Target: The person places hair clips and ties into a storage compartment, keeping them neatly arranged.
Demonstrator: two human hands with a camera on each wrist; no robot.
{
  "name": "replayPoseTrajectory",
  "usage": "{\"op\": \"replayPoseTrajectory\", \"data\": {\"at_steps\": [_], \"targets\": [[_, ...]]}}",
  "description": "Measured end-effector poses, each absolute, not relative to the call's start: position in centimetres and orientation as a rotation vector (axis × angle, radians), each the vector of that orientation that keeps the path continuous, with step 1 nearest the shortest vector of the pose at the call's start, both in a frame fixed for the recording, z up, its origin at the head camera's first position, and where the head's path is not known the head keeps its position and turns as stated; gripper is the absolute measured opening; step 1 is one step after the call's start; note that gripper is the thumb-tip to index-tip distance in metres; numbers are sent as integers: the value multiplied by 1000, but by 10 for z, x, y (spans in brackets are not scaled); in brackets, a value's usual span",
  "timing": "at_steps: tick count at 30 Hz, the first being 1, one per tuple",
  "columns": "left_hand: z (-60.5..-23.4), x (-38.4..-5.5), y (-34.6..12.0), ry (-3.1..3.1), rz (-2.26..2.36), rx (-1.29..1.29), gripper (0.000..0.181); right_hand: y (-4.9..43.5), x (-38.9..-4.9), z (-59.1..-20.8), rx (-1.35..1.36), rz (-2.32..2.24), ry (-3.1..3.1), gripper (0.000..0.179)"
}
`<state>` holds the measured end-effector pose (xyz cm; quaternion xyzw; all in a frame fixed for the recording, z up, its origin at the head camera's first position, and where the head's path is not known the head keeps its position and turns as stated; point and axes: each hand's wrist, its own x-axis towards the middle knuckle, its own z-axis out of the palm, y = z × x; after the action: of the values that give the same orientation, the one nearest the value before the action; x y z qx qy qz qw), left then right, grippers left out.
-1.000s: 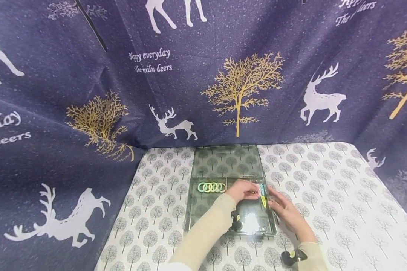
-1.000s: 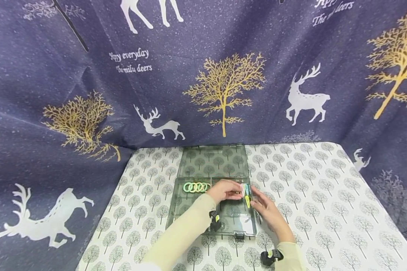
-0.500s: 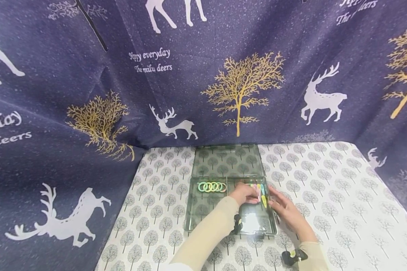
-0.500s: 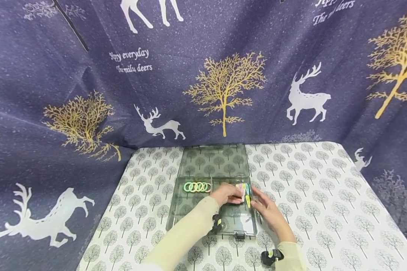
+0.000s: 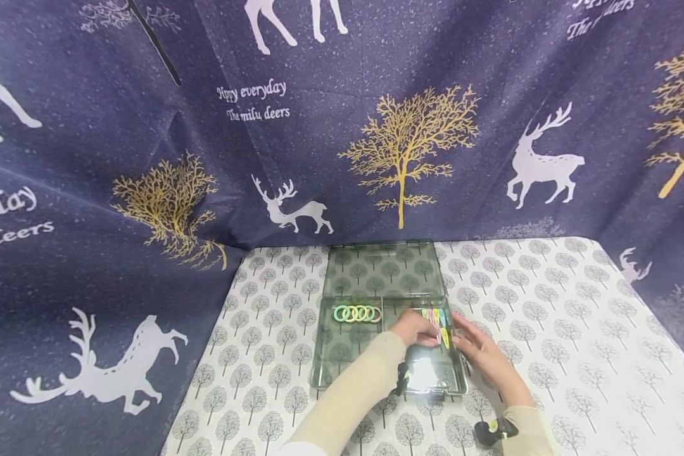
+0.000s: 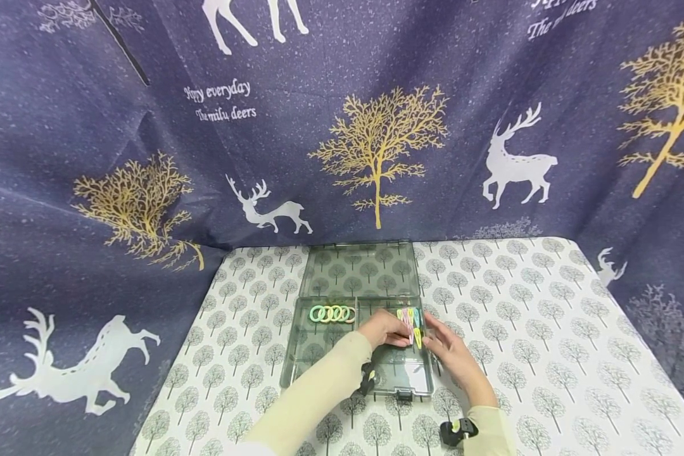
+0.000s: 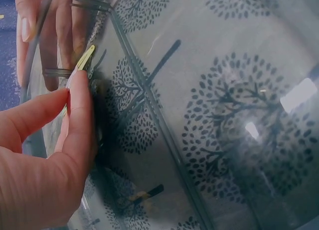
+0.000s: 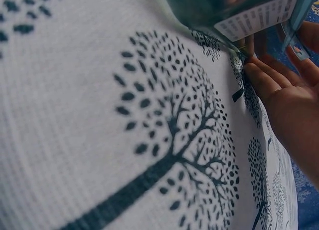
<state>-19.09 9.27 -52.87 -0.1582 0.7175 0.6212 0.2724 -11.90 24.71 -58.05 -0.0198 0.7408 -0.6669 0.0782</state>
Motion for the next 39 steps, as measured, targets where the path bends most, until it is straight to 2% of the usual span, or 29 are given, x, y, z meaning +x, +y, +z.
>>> {"op": "replayPoseTrajectory", "data": {"at_steps": [12,22,31,35,39], "targets": [[-542,-203,99,1943,1591,-484,18,249,-120,-583,-37,-1994,2225,62],[-525,-191,98,2037,1557,-486,20,247,-120,-584,-21,-1980,2226,61],[-527,-191,99,2036,1561,-489,19,247,-118,-580,-14,-1986,2208,62],[-525,-192,94,2048,1573,-425,22,246,-115,-578,-30,-1991,2213,61],[-518,-193,79,2003,1655,-254,12,243,-111,-573,-66,-1960,2274,60]]}}
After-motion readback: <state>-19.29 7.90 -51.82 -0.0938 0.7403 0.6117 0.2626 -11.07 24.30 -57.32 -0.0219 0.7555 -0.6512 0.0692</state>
